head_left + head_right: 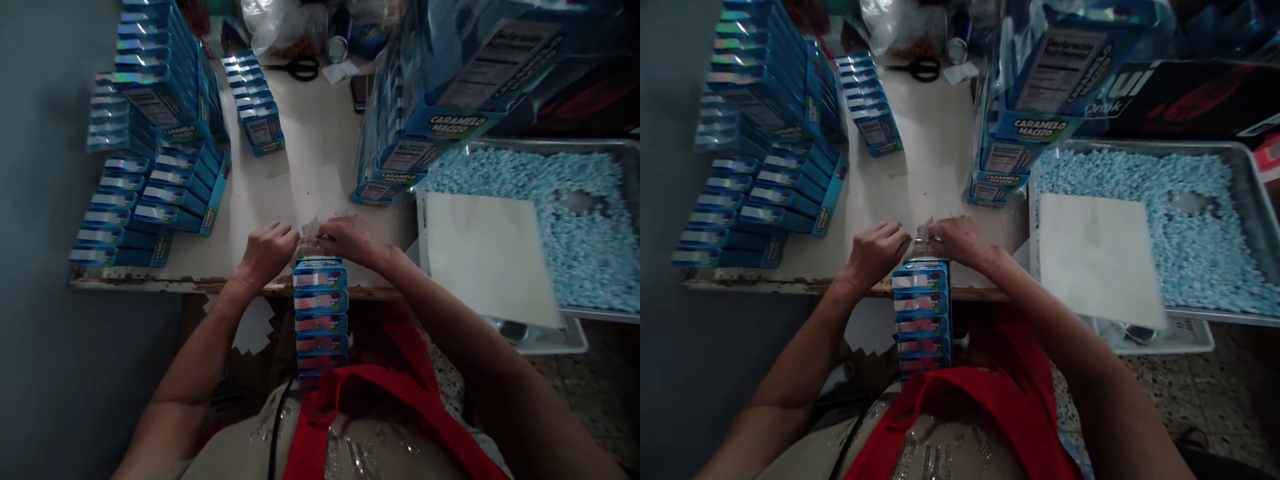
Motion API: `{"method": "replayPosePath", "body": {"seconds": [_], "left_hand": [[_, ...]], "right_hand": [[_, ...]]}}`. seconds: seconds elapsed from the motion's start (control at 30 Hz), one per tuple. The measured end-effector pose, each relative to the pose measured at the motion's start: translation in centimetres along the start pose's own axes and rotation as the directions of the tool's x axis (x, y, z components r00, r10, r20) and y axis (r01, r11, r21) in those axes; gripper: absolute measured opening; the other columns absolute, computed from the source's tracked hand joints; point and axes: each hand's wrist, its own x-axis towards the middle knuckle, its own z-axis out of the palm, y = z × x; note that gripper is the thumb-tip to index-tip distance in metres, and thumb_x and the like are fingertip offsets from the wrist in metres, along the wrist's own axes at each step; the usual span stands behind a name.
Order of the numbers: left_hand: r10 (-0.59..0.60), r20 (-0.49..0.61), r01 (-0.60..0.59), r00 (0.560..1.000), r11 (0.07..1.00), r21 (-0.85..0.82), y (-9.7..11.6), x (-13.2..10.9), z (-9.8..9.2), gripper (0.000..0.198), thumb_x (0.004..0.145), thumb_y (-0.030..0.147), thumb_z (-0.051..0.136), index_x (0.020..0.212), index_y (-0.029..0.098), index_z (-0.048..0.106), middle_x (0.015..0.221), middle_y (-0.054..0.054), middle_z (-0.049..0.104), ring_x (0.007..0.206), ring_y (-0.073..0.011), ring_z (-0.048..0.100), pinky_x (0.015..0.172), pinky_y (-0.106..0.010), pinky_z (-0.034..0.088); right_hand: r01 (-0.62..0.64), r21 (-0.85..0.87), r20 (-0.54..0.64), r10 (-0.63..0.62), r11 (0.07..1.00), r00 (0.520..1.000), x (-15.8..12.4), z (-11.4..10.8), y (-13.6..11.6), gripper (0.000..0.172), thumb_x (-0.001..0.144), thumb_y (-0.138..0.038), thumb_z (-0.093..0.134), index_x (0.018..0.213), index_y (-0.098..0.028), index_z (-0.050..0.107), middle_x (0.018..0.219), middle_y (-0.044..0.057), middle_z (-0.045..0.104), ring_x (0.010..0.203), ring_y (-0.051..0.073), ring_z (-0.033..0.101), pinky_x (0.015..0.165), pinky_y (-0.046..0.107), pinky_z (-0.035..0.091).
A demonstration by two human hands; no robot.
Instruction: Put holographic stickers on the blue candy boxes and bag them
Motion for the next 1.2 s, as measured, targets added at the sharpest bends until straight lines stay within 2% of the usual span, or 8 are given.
{"method": "replayPosePath", "body": {"seconds": [0.17,0.3,0.5,0.73,0.83,0.93,1.07,1.2], "left_hand": [[0.004,-0.128,-0.001,0.992,1.0,0.017,1.2,-1.9,0.8,0.022,0.101,0.021,0.053,0.091,0.02,0.074,0.078,-0.006,0.068,0.075,-0.0203,0.057,0.065,-0.035,0.032],[-0.053,-0.124,0.043,0.991,0.996,-0.079,1.6,-2.3,1.5,0.019,0.1,0.022,0.055,0.098,0.021,0.073,0.086,-0.008,0.07,0.081,-0.0225,0.059,0.068,-0.035,0.036],[-0.024,-0.194,0.013,0.981,0.998,-0.054,1.4,-1.6,2.4,0.02,0.099,0.026,0.058,0.082,0.023,0.069,0.075,-0.006,0.064,0.077,-0.022,0.057,0.064,-0.034,0.032],[-0.039,-0.25,0.009,0.967,0.993,-0.119,1.2,-0.9,2.8,0.024,0.098,0.022,0.058,0.075,0.022,0.065,0.072,-0.004,0.062,0.075,-0.0193,0.056,0.061,-0.032,0.029],[0.009,-0.276,-0.034,0.961,0.995,-0.088,1.2,-0.8,2.5,0.017,0.099,0.024,0.059,0.084,0.022,0.067,0.076,-0.003,0.064,0.079,-0.0192,0.058,0.063,-0.03,0.033],[0.031,-0.313,-0.059,0.949,0.995,-0.08,1.2,-0.7,2.5,0.016,0.099,0.025,0.06,0.084,0.021,0.066,0.075,-0.002,0.064,0.078,-0.0192,0.058,0.062,-0.03,0.034],[0.011,-0.319,-0.03,0.948,0.998,-0.056,1.2,-0.5,2.7,0.021,0.099,0.021,0.06,0.079,0.021,0.065,0.074,-0.002,0.065,0.077,-0.0184,0.059,0.062,-0.029,0.033],[-0.047,-0.291,0.022,0.956,0.996,-0.086,1.3,-0.7,3.0,0.026,0.099,0.021,0.058,0.074,0.021,0.065,0.071,-0.003,0.064,0.075,-0.0185,0.059,0.062,-0.03,0.032]], "right_hand": [[-0.034,-0.104,0.05,0.04,0.994,0.998,-1.9,-0.9,0.7,0.026,0.102,-0.031,0.057,0.091,-0.02,0.078,0.097,0.008,0.078,0.08,0.019,0.065,0.064,0.031,0.031],[-0.06,-0.152,0.116,0.078,0.987,0.99,-2.2,-2.2,0.5,0.029,0.106,-0.031,0.054,0.101,-0.02,0.08,0.108,0.01,0.075,0.091,0.021,0.066,0.064,0.032,0.033],[0.0,-0.194,-0.145,-0.029,0.981,0.989,-6.3,-4.2,2.6,0.037,0.11,-0.043,0.045,0.108,-0.02,0.073,0.106,0.009,0.074,0.095,0.02,0.062,0.078,0.032,0.037],[0.113,-0.241,0.027,-0.11,0.964,0.994,-12.0,-0.6,6.3,0.049,0.101,-0.06,0.056,0.08,-0.019,0.071,0.082,0.007,0.071,0.081,0.02,0.055,0.08,0.034,0.033],[0.028,-0.245,0.021,-0.024,0.969,0.999,-12.4,-0.5,5.6,0.051,0.105,-0.058,0.051,0.076,-0.021,0.071,0.075,0.004,0.069,0.07,0.017,0.053,0.075,0.034,0.032],[0.012,-0.277,0.085,0.012,0.961,0.996,-12.4,-3.0,5.6,0.047,0.105,-0.054,0.054,0.075,-0.022,0.073,0.072,0.003,0.07,0.064,0.016,0.052,0.072,0.035,0.031],[0.049,-0.328,0.2,0.019,0.943,0.98,-11.8,-6.6,9.1,0.043,0.099,-0.05,0.065,0.067,-0.023,0.071,0.072,0.005,0.072,0.063,0.016,0.054,0.074,0.035,0.031],[0.059,-0.353,0.132,-0.013,0.934,0.991,-10.6,-6.3,11.7,0.049,0.102,-0.052,0.057,0.064,-0.022,0.067,0.075,0.007,0.072,0.068,0.018,0.054,0.079,0.037,0.033]]}}
